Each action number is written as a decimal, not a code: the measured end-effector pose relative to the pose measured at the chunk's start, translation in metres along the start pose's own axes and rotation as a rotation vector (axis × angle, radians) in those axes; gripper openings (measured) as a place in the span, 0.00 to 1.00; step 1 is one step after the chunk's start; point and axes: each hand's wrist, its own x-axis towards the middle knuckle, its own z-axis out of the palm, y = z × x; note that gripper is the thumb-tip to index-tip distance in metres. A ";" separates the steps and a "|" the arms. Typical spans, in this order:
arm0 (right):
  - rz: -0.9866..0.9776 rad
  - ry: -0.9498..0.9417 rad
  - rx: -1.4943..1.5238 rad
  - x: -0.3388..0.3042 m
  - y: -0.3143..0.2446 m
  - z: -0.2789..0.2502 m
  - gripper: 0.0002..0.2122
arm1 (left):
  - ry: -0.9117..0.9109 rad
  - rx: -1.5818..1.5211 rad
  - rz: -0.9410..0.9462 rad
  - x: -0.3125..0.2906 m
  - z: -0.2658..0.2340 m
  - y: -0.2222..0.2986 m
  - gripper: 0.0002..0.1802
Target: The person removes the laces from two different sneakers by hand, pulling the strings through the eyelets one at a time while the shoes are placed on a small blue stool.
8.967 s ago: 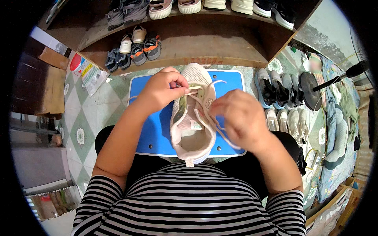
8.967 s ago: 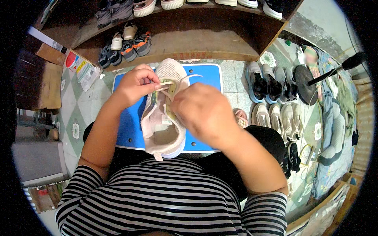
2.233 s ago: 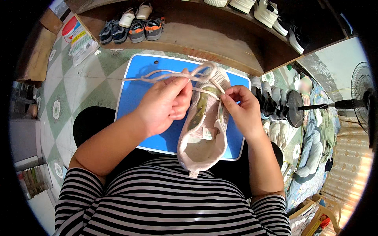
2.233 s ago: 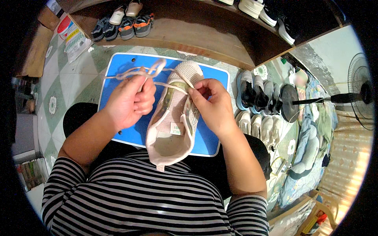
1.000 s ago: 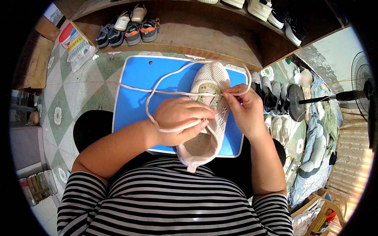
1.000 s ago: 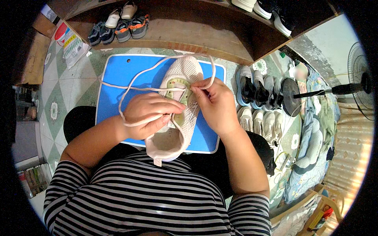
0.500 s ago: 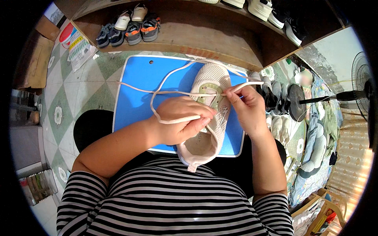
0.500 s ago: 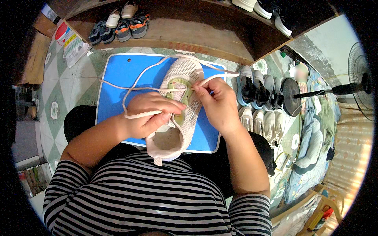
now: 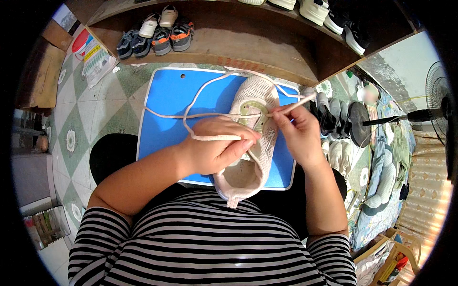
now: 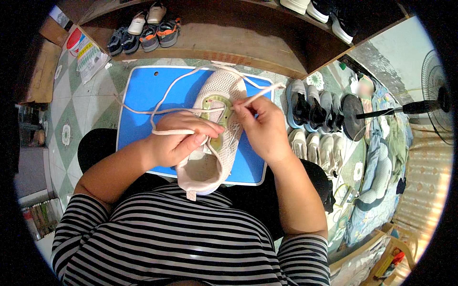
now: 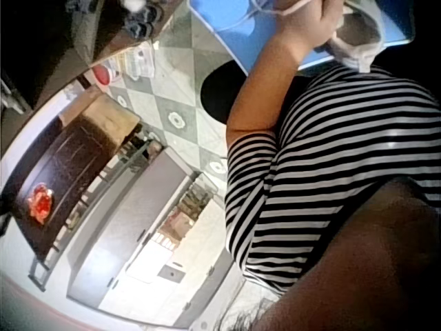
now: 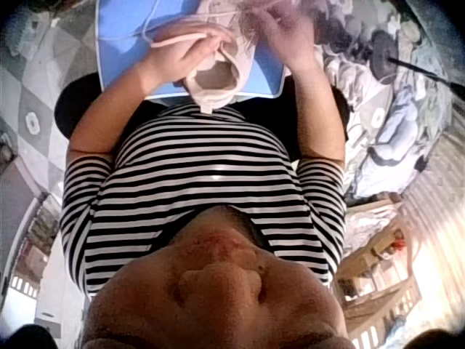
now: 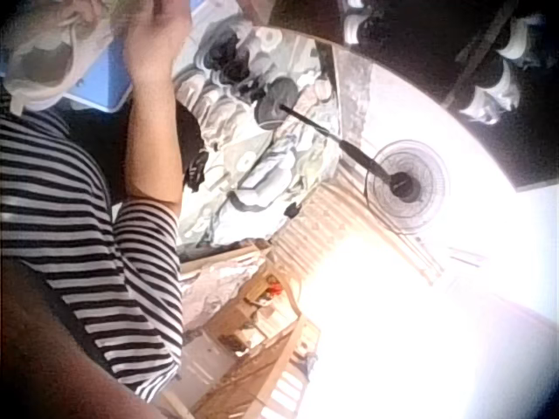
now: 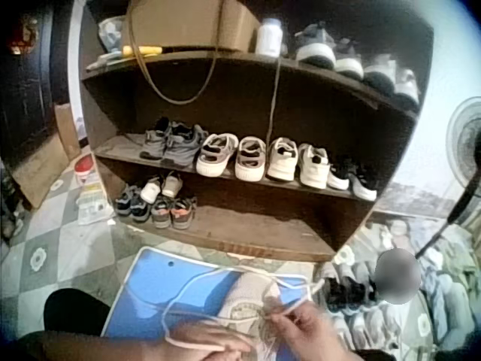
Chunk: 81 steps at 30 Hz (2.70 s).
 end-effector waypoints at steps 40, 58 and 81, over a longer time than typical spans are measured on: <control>-0.185 0.003 -0.261 -0.002 -0.008 0.005 0.05 | -0.028 0.032 -0.048 0.001 -0.001 0.002 0.11; -0.128 -0.004 -0.147 0.002 0.001 0.000 0.06 | -0.004 0.063 0.004 0.000 0.002 0.000 0.07; -0.128 -0.026 0.690 -0.016 -0.052 -0.041 0.08 | 0.003 -0.610 -0.628 0.044 -0.036 0.027 0.20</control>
